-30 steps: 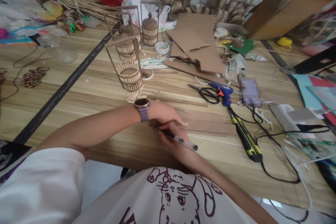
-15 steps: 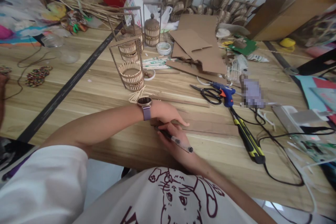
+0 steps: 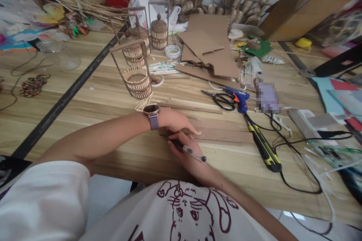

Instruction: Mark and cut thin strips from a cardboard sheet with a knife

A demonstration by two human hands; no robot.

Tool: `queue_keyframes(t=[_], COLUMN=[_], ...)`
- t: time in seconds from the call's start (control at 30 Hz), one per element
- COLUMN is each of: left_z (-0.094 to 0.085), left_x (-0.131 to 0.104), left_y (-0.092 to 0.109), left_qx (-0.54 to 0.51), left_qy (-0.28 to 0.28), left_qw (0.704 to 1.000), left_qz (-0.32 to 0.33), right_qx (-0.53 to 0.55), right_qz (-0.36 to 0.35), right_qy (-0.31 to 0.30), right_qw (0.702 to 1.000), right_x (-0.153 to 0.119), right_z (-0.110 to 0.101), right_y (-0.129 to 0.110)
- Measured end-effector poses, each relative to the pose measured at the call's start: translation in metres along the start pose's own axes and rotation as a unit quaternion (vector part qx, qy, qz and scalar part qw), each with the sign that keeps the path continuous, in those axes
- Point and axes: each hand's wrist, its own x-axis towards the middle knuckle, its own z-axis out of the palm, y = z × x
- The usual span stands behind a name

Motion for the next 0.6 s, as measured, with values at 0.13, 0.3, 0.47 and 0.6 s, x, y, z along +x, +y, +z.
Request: queue_keyframes(t=[0.13,0.3,0.47,0.6], left_z=[0.0,0.002,0.002,0.002], left_x=[0.001,0.001,0.003,0.003], left_y=[0.001,0.0,0.0,-0.001], left_qx=[0.02,0.071,0.086,0.075], left_qy=[0.01,0.043,0.013,0.002], left_qw=[1.0,0.996,0.996,0.997], left_qz=[0.019,0.034,0.014,0.014], right_qx=[0.006,-0.015,-0.072,-0.147], right_qz=[0.017,0.05,0.142,0.18], right_qy=[0.011,0.053,0.09,0.194], right_qw=[1.0,0.997,0.983,0.953], right_x=[-0.004,-0.019,-0.043,-0.057], right_z=[-0.01,-0.038,-0.09,-0.125], right_y=[0.002,0.011,0.028,0.036])
